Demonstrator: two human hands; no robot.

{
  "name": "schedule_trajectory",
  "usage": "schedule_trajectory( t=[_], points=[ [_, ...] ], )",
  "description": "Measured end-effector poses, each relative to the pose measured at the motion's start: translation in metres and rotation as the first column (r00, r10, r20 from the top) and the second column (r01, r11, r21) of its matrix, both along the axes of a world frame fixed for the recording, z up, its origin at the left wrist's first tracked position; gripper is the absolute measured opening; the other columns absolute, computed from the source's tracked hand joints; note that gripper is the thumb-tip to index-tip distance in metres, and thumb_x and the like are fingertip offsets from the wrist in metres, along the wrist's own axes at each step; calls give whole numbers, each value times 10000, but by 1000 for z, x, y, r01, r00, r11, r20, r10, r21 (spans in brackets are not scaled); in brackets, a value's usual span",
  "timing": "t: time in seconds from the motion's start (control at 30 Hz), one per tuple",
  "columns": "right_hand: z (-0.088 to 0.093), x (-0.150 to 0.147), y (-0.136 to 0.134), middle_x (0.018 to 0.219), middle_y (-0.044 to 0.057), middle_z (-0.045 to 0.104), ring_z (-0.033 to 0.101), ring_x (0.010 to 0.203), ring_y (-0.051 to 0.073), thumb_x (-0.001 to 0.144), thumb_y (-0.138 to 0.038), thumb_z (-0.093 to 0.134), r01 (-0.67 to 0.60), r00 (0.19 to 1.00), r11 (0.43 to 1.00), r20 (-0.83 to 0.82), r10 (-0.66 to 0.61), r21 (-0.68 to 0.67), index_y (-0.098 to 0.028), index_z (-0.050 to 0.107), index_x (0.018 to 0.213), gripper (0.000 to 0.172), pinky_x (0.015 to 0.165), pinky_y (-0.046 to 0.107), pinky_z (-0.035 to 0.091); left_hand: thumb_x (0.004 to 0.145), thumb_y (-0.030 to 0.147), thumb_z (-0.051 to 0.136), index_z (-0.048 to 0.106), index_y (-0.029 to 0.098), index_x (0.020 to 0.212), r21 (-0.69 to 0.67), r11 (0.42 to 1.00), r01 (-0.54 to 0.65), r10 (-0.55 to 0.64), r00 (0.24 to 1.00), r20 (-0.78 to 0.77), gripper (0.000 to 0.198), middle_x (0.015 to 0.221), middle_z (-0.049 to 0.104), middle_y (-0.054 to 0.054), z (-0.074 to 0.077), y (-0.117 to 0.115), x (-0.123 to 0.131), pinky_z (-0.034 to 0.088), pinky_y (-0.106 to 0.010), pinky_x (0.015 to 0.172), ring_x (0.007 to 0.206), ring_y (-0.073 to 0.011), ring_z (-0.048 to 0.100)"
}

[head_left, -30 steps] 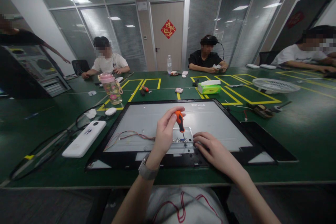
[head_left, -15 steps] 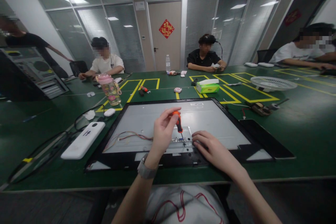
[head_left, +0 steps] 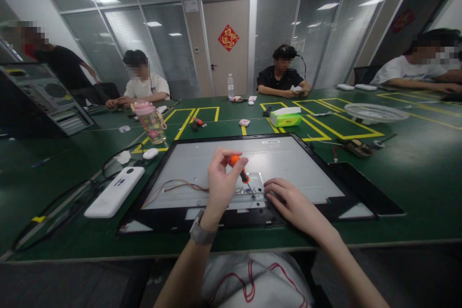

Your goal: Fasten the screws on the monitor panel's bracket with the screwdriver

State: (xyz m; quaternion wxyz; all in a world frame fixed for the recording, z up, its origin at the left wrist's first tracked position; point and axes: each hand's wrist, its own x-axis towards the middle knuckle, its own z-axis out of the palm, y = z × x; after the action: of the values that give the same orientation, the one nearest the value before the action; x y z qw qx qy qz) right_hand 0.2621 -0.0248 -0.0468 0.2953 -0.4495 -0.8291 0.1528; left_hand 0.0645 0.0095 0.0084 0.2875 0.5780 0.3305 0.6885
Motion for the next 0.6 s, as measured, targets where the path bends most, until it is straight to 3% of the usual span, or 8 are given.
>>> schedule_trajectory(
  t=[0.13, 0.33, 0.5, 0.6],
  points=[
    [0, 0, -1, 1062, 85, 650, 618, 1009, 239, 986, -182, 462, -2, 1000, 1000, -4, 2, 1, -210, 630, 978, 171, 922, 396, 497, 766, 260, 758, 700, 186, 808, -7, 1000, 25, -25, 1000, -2, 104, 815, 576, -8, 0, 0, 0, 482, -237, 683, 727, -124, 576],
    [1, 0, -1, 1062, 86, 649, 619, 1007, 237, 981, -174, 462, -2, 1000, 1000, -10, 2, 2, -206, 632, 981, 173, 920, 395, 498, 981, 315, 483, 700, 215, 1133, -57, 994, 93, -97, 992, -84, 283, 908, 633, -40, 1, 0, -1, 483, -277, 820, 853, -150, 617],
    [1, 0, -2, 1061, 85, 652, 621, 1008, 239, 981, -176, 467, 0, 1000, 1000, -11, -1, -2, -210, 636, 983, 173, 918, 400, 500, 896, 363, 630, 764, 215, 969, -23, 998, 61, -62, 995, -82, 213, 912, 580, -33, 2, -1, -2, 492, -245, 726, 790, -136, 596],
    [1, 0, -2, 1066, 86, 655, 623, 1004, 238, 978, -174, 472, -1, 1000, 1000, -20, 2, 3, -216, 641, 985, 174, 918, 401, 502, 910, 378, 609, 752, 216, 1031, -50, 992, 120, -122, 991, -54, 248, 883, 601, -31, 0, -1, -2, 496, -257, 737, 771, -142, 600]
  ],
)
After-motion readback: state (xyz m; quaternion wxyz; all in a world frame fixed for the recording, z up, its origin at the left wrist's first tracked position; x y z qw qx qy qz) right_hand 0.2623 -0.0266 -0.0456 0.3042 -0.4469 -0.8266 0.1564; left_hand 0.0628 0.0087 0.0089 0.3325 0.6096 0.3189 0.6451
